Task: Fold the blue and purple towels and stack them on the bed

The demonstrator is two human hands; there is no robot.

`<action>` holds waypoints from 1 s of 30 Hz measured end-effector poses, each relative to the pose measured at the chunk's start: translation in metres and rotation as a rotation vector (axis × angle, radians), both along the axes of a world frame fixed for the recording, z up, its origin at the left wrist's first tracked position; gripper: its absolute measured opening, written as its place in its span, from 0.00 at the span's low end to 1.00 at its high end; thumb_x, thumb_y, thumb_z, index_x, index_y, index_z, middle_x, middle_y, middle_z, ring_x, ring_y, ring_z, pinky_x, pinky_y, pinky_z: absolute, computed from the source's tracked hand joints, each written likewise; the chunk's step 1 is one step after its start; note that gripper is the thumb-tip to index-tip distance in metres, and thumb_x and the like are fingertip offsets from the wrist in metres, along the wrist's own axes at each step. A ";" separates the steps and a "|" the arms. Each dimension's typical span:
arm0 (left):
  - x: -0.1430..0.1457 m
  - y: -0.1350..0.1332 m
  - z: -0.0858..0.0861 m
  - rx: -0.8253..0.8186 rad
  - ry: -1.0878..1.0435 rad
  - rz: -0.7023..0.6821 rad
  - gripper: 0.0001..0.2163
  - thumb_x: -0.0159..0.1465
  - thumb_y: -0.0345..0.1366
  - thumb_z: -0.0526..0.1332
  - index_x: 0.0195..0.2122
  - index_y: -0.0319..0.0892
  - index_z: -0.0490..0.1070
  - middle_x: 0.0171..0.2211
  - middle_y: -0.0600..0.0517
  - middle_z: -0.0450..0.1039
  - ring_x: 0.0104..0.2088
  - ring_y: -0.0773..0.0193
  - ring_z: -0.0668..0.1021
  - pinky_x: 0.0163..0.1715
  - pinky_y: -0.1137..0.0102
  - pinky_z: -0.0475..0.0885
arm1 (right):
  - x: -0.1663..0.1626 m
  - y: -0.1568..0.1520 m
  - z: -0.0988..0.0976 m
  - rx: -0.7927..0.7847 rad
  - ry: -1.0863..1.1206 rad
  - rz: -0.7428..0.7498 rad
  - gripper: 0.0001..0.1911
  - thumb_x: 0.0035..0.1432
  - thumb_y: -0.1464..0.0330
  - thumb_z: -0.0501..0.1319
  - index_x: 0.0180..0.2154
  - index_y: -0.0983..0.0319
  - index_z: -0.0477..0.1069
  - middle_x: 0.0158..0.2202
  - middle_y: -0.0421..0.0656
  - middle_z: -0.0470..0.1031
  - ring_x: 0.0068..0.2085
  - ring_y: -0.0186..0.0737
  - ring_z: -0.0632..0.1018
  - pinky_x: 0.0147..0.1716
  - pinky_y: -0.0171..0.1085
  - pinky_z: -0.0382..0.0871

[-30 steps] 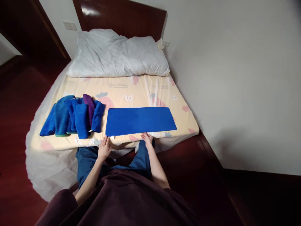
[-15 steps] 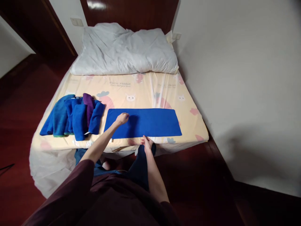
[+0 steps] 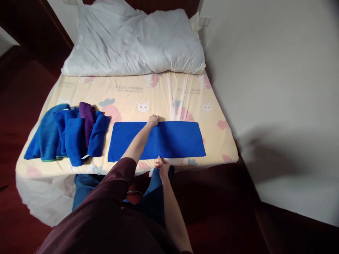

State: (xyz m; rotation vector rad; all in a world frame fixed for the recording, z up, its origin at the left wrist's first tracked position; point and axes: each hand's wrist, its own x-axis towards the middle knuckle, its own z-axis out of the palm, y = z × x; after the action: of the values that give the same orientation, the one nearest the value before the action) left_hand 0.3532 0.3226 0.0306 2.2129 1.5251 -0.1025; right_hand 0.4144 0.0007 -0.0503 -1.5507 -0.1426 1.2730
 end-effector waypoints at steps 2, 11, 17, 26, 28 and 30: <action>0.005 0.006 -0.004 -0.022 0.007 0.017 0.17 0.66 0.32 0.58 0.54 0.36 0.75 0.54 0.35 0.74 0.59 0.48 0.72 0.60 0.58 0.68 | 0.000 0.000 -0.001 -0.011 0.007 0.001 0.22 0.43 0.54 0.75 0.30 0.65 0.75 0.19 0.42 0.77 0.14 0.37 0.73 0.15 0.34 0.67; 0.009 0.013 0.004 -0.072 0.014 0.084 0.15 0.67 0.33 0.59 0.53 0.38 0.76 0.52 0.38 0.75 0.55 0.49 0.77 0.56 0.61 0.71 | 0.000 -0.004 0.002 0.006 -0.022 0.019 0.18 0.46 0.56 0.73 0.29 0.63 0.74 0.18 0.39 0.76 0.14 0.36 0.72 0.16 0.34 0.66; 0.003 0.013 0.014 -0.059 -0.026 0.111 0.15 0.68 0.31 0.58 0.55 0.41 0.73 0.55 0.38 0.73 0.55 0.50 0.78 0.54 0.61 0.72 | 0.000 -0.007 0.000 0.056 -0.026 0.035 0.17 0.48 0.58 0.71 0.26 0.61 0.70 0.15 0.37 0.71 0.14 0.35 0.70 0.19 0.35 0.66; -0.001 0.015 -0.004 -0.046 -0.118 0.120 0.17 0.69 0.30 0.55 0.58 0.40 0.70 0.51 0.39 0.76 0.52 0.54 0.79 0.51 0.66 0.73 | 0.000 -0.008 0.003 0.083 0.013 0.026 0.15 0.45 0.59 0.70 0.23 0.60 0.69 0.14 0.36 0.70 0.14 0.35 0.70 0.18 0.34 0.66; -0.001 0.017 -0.008 -0.032 -0.137 0.119 0.17 0.69 0.30 0.54 0.58 0.40 0.70 0.51 0.39 0.76 0.52 0.54 0.79 0.51 0.66 0.73 | 0.000 -0.008 0.004 0.088 0.008 0.028 0.15 0.46 0.59 0.71 0.23 0.60 0.69 0.14 0.36 0.71 0.14 0.35 0.70 0.18 0.34 0.66; -0.001 0.018 -0.011 -0.033 -0.149 0.115 0.16 0.69 0.29 0.54 0.56 0.40 0.72 0.51 0.40 0.77 0.51 0.54 0.79 0.52 0.65 0.73 | 0.000 -0.008 0.005 0.083 -0.006 0.029 0.15 0.47 0.59 0.71 0.23 0.61 0.69 0.15 0.37 0.72 0.14 0.34 0.71 0.18 0.33 0.65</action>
State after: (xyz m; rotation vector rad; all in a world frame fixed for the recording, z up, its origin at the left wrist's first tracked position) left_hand 0.3518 0.3402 0.0197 2.0532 1.5528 0.0711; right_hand 0.4145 -0.0076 -0.0453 -1.4861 -0.2198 1.2691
